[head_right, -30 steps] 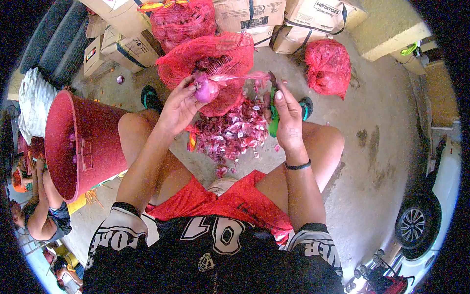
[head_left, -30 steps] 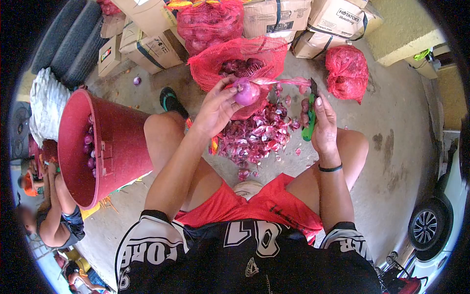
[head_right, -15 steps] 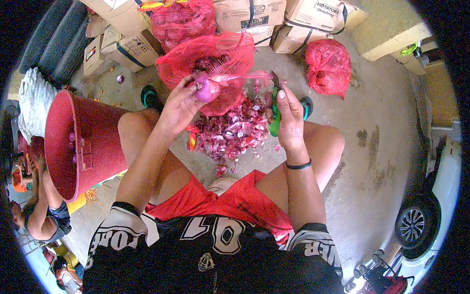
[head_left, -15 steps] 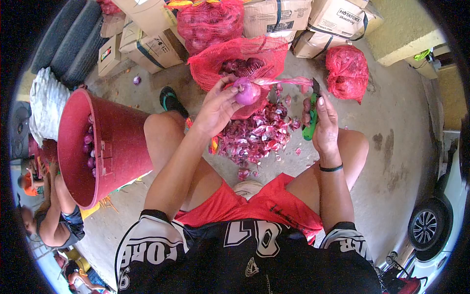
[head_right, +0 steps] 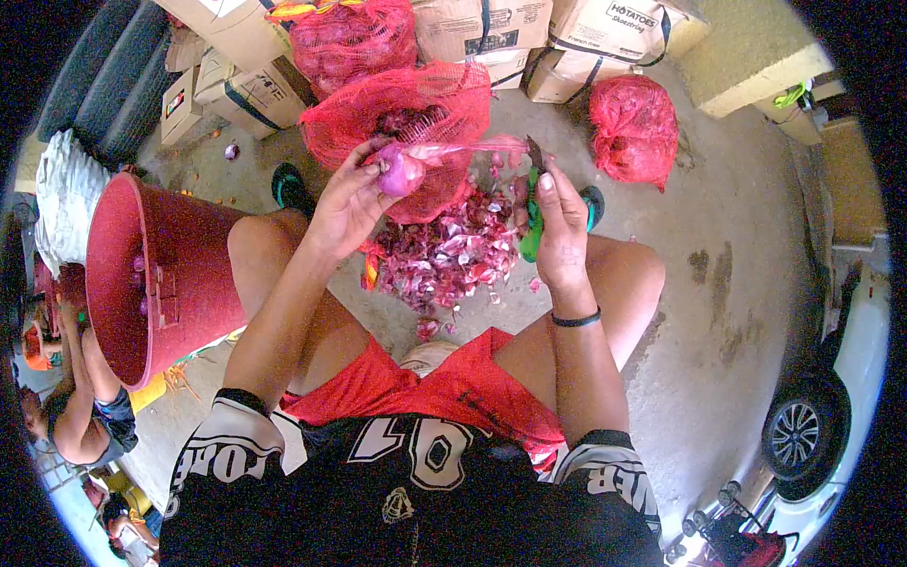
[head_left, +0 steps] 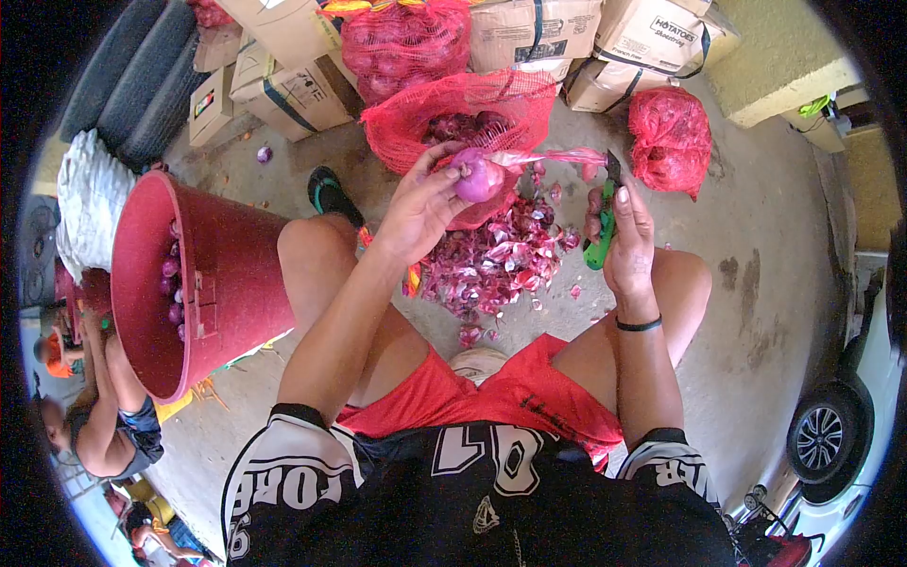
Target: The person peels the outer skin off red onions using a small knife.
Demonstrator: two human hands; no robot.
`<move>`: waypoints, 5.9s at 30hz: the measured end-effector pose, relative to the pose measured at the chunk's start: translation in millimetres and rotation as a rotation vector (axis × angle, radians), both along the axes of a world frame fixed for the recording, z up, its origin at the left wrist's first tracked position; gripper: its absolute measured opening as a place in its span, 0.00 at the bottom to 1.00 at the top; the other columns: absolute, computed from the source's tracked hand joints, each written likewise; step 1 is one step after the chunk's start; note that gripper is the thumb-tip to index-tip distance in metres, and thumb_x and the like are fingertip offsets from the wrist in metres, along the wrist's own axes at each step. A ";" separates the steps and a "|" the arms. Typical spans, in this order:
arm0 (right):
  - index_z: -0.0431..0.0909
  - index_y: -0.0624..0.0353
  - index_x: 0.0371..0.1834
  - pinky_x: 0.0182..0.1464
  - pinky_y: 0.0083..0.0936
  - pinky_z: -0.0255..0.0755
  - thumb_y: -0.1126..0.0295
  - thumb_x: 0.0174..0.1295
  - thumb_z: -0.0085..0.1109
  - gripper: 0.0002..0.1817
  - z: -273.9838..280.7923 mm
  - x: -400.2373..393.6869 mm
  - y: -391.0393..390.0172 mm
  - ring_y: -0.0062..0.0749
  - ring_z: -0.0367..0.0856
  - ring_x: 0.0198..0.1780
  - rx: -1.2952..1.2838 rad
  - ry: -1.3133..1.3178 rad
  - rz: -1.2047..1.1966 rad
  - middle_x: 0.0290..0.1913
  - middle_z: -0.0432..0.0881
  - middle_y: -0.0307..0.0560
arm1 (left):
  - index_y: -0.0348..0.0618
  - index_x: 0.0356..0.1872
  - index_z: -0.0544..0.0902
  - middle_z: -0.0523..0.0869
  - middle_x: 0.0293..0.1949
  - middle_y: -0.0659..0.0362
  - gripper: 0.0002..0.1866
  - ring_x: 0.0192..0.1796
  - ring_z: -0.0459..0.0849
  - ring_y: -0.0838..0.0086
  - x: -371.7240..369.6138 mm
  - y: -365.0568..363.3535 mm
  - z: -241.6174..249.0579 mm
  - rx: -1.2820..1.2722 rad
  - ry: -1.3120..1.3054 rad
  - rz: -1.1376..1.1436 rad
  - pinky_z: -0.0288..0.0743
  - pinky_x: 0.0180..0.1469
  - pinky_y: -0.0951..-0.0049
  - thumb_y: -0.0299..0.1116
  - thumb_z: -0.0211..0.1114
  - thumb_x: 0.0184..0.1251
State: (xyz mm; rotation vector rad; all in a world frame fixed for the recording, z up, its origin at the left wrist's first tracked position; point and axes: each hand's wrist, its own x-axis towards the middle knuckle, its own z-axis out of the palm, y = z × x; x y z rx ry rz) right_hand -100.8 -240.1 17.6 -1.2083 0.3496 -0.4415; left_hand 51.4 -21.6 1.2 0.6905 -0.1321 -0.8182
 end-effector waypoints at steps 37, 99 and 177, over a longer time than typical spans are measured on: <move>0.70 0.60 0.65 0.29 0.14 0.63 0.60 0.75 0.44 0.21 8.6 -3.4 -5.6 0.17 0.69 0.29 -0.098 0.007 -0.033 0.35 0.74 0.36 | 0.42 0.62 0.68 0.77 0.58 0.53 0.22 0.59 0.79 0.64 1.3 3.6 1.4 -0.021 -0.040 0.023 0.78 0.60 0.62 0.26 0.58 0.68; 0.76 0.60 0.60 0.43 0.29 0.72 0.72 0.67 0.54 0.18 19.3 9.5 20.0 0.34 0.77 0.33 -0.830 0.036 0.180 0.34 0.81 0.51 | 0.42 0.64 0.66 0.76 0.60 0.51 0.25 0.58 0.80 0.63 -5.2 2.7 4.8 0.030 -0.076 -0.081 0.78 0.59 0.63 0.31 0.60 0.68; 0.76 0.62 0.60 0.42 0.25 0.71 0.71 0.69 0.52 0.18 21.9 3.8 17.6 0.31 0.76 0.32 -0.786 0.010 0.192 0.30 0.77 0.47 | 0.42 0.63 0.67 0.77 0.60 0.51 0.23 0.59 0.80 0.63 -1.0 0.4 -3.2 0.045 -0.128 -0.008 0.78 0.60 0.62 0.30 0.59 0.69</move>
